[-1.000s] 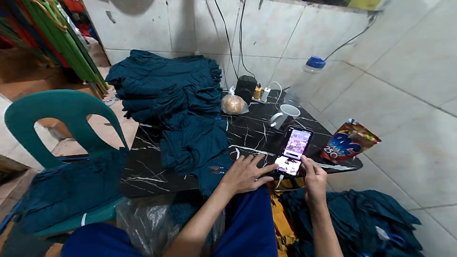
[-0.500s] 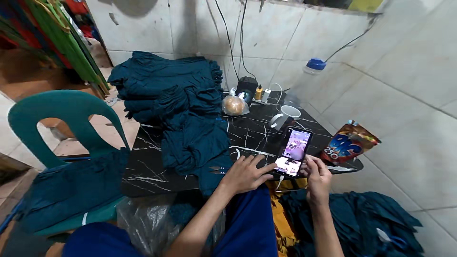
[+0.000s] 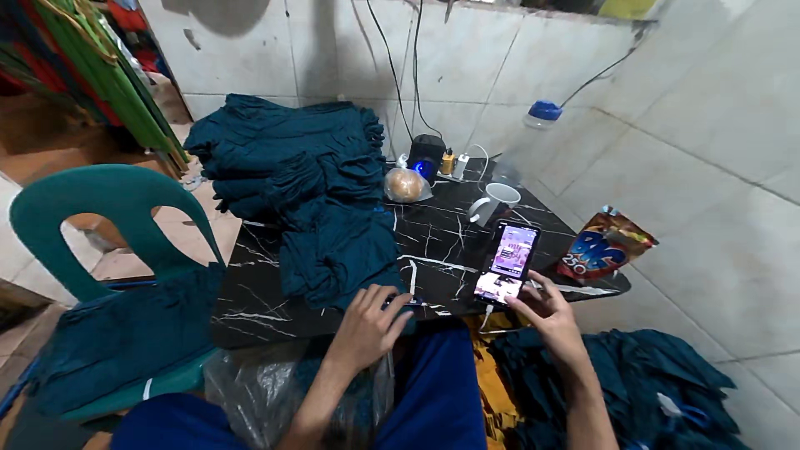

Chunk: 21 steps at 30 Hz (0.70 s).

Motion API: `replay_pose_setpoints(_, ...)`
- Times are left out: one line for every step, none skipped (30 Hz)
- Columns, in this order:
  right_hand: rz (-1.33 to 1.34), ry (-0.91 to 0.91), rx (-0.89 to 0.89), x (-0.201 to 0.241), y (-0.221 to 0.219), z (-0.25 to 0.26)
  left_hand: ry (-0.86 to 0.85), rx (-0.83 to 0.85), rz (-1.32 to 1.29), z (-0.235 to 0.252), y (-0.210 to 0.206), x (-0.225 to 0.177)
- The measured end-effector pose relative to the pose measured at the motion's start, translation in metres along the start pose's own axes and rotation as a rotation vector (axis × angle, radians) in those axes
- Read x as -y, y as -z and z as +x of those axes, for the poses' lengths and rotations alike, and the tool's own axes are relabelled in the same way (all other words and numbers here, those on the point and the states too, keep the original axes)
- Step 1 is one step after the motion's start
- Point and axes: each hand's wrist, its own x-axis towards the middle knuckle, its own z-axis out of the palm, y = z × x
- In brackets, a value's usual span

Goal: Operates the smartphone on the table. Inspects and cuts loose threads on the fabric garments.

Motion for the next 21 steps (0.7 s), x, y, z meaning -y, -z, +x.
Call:
replay_pose_setpoints(0.011, 0.012, 0.032, -0.005, 0.001, 0.000, 0.015, 0.008, 0.017, -0.008, 0.003, 0.004)
replay_pose_setpoints(0.012, 0.031, 0.043, -0.008, 0.002, 0.000, 0.025, 0.017, 0.037, -0.016, 0.005, 0.008)
replay_pose_setpoints(0.009, 0.050, 0.050, -0.011, 0.002, 0.001, 0.030, 0.023, 0.051, -0.024, 0.006, 0.012)
replay_pose_setpoints(0.011, 0.065, 0.053, -0.013, 0.002, 0.001, 0.033, 0.029, 0.063, -0.031, 0.006, 0.016)
replay_pose_setpoints(0.017, 0.077, 0.054, -0.015, 0.002, 0.002, 0.032, 0.032, 0.072, -0.036, 0.006, 0.020)
replay_pose_setpoints(0.027, 0.080, 0.054, -0.016, 0.002, 0.003, 0.031, 0.031, 0.078, -0.041, 0.006, 0.022)
replay_pose_setpoints(0.038, 0.075, 0.052, -0.016, 0.002, 0.002, 0.035, 0.029, 0.077, -0.043, 0.006, 0.023)
replay_pose_setpoints(0.045, 0.072, 0.053, -0.015, 0.002, 0.002, 0.040, 0.021, 0.077, -0.045, 0.005, 0.023)
replay_pose_setpoints(0.049, 0.071, 0.052, -0.013, 0.001, 0.002, 0.048, 0.013, 0.079, -0.045, 0.005, 0.023)
replay_pose_setpoints(0.046, 0.071, 0.054, -0.012, 0.002, 0.002, 0.053, 0.003, 0.082, -0.045, 0.004, 0.022)
replay_pose_setpoints(0.038, 0.078, 0.058, -0.012, 0.002, 0.001, 0.057, -0.004, 0.084, -0.045, 0.003, 0.022)
replay_pose_setpoints(0.019, 0.089, 0.071, -0.013, 0.003, 0.000, 0.060, -0.011, 0.083, -0.046, 0.002, 0.023)
replay_pose_setpoints(-0.008, 0.095, 0.095, -0.014, 0.004, 0.000, 0.063, -0.016, 0.080, -0.046, 0.002, 0.023)
replay_pose_setpoints(-0.030, 0.096, 0.119, -0.016, 0.006, -0.001, 0.063, -0.023, 0.074, -0.047, 0.002, 0.024)
replay_pose_setpoints(-0.038, 0.087, 0.137, -0.018, 0.009, -0.002, 0.061, -0.029, 0.070, -0.047, 0.002, 0.024)
replay_pose_setpoints(-0.034, 0.080, 0.143, -0.019, 0.010, -0.003, 0.059, -0.034, 0.070, -0.047, 0.002, 0.024)
replay_pose_setpoints(-0.016, 0.077, 0.146, -0.019, 0.012, -0.004, 0.058, -0.036, 0.071, -0.047, 0.002, 0.024)
replay_pose_setpoints(0.010, 0.076, 0.153, -0.018, 0.013, -0.005, 0.057, -0.039, 0.071, -0.047, 0.002, 0.024)
replay_pose_setpoints(0.033, 0.076, 0.156, -0.018, 0.014, -0.006, 0.058, -0.040, 0.069, -0.047, 0.002, 0.025)
replay_pose_setpoints(0.046, 0.074, 0.156, -0.018, 0.014, -0.006, 0.061, -0.044, 0.067, -0.047, 0.002, 0.025)
replay_pose_setpoints(0.051, 0.074, 0.162, -0.018, 0.016, -0.006, 0.064, -0.048, 0.065, -0.047, 0.002, 0.025)
